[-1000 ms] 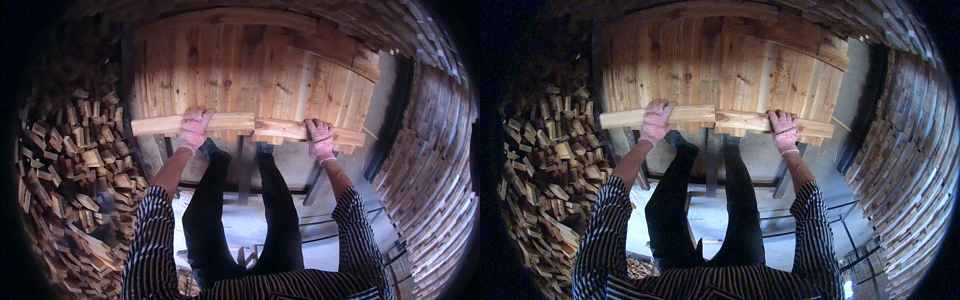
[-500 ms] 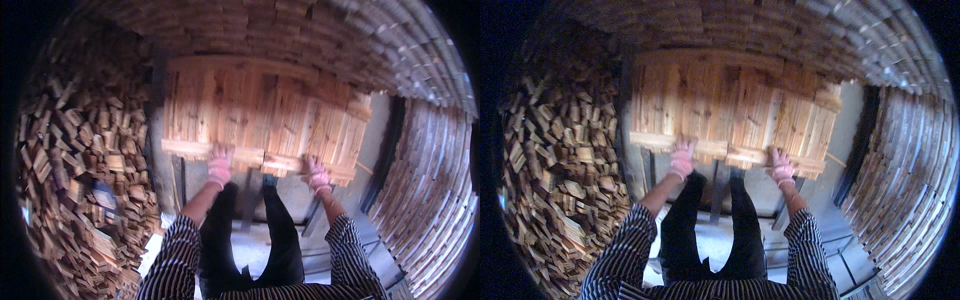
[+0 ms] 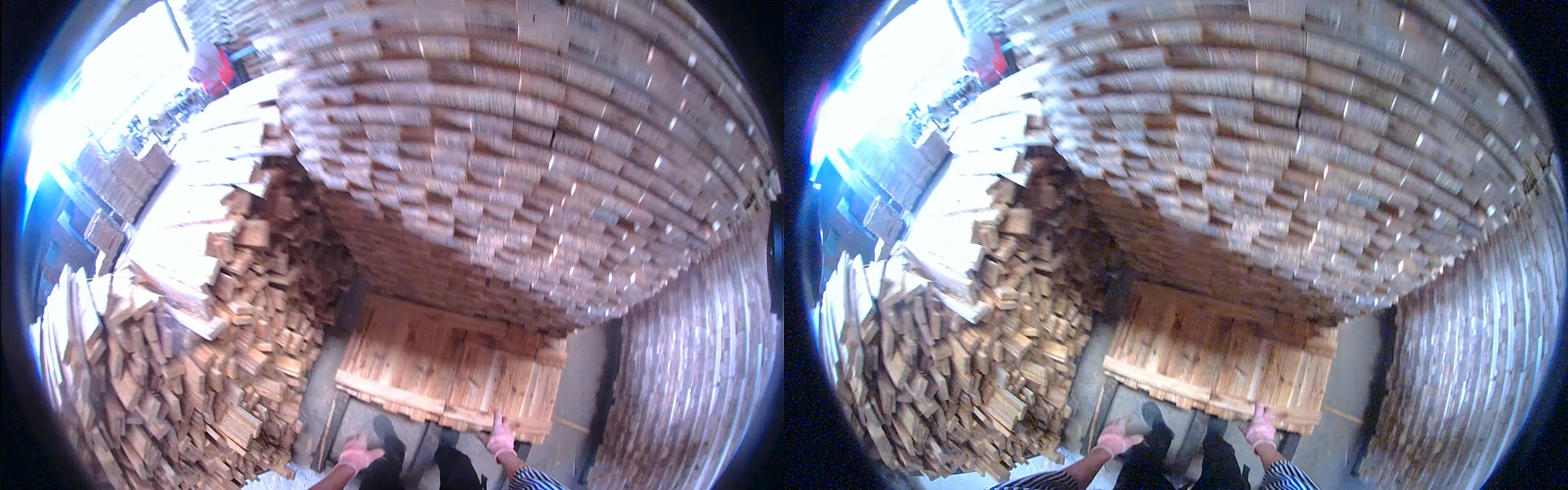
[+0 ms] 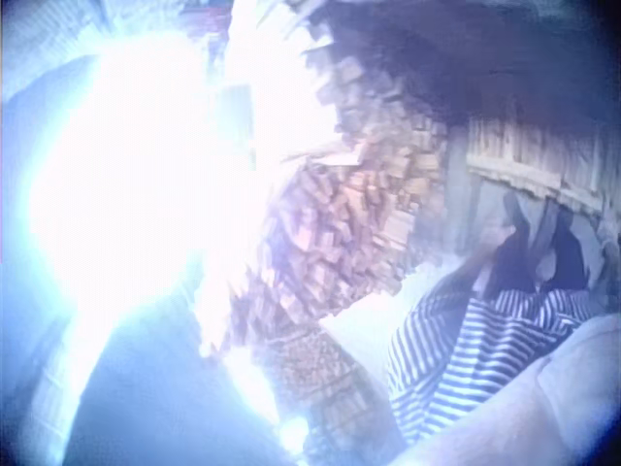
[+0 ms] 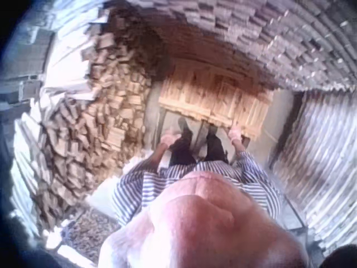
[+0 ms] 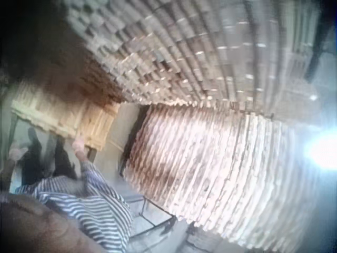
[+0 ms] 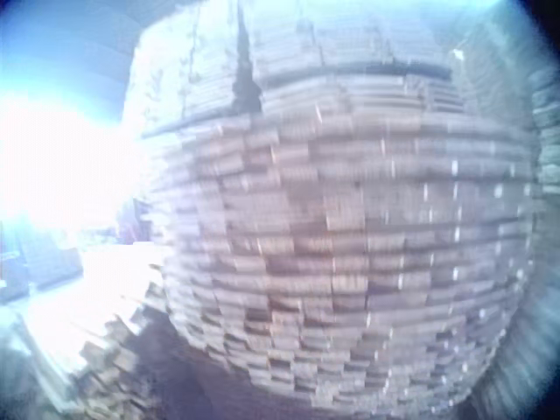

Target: The person repeatedly picks up small wooden planks from a large pile and places them onto a growing stack on a metal table. The person wears pink gloves and a striped shirt while working in a warehouse environment.

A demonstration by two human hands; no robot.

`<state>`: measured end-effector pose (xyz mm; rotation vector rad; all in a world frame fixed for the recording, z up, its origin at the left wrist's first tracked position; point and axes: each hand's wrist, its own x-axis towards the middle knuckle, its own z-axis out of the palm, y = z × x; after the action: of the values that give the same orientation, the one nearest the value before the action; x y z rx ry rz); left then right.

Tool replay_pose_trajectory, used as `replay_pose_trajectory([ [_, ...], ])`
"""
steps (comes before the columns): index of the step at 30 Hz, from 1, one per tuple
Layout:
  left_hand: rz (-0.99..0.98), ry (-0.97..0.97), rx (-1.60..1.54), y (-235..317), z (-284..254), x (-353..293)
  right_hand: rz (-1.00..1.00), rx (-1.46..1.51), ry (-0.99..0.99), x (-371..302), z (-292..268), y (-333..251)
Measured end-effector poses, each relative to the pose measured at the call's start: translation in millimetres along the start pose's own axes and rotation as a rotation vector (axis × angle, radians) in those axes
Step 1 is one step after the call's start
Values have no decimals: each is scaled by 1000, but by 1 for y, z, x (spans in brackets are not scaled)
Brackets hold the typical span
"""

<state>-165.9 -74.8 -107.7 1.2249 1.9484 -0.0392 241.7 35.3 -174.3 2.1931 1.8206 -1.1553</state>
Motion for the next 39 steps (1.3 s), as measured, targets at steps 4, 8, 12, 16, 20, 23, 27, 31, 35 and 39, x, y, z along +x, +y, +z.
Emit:
replay_pose_trajectory([
  [4,-195,39,-62,-25,-27,-62,19,15,22,-20,-20,-5],
  [8,-229,170,-138,-26,-68,-84,-24,17,8,-21,-57,-35],
  [12,-206,281,-198,-12,-105,-80,-146,5,43,7,-87,-84],
  [16,-164,356,-250,-1,-133,-82,-277,-22,50,21,-112,-136],
  [20,-163,412,-307,4,-150,-94,-415,-50,28,35,-131,-197],
  [23,-199,448,-348,-4,-148,-109,-507,-83,-2,43,-132,-234],
  [27,-269,504,-417,-20,-139,-134,-621,-142,-42,51,-126,-286],
  [31,-366,568,-483,-41,-124,-166,-711,-199,-79,56,-113,-333],
  [35,-461,623,-551,-65,-107,-201,-759,-246,-102,56,-96,-370],
  [39,-547,672,-600,-94,-90,-233,-776,-260,-118,53,-79,-393],
])
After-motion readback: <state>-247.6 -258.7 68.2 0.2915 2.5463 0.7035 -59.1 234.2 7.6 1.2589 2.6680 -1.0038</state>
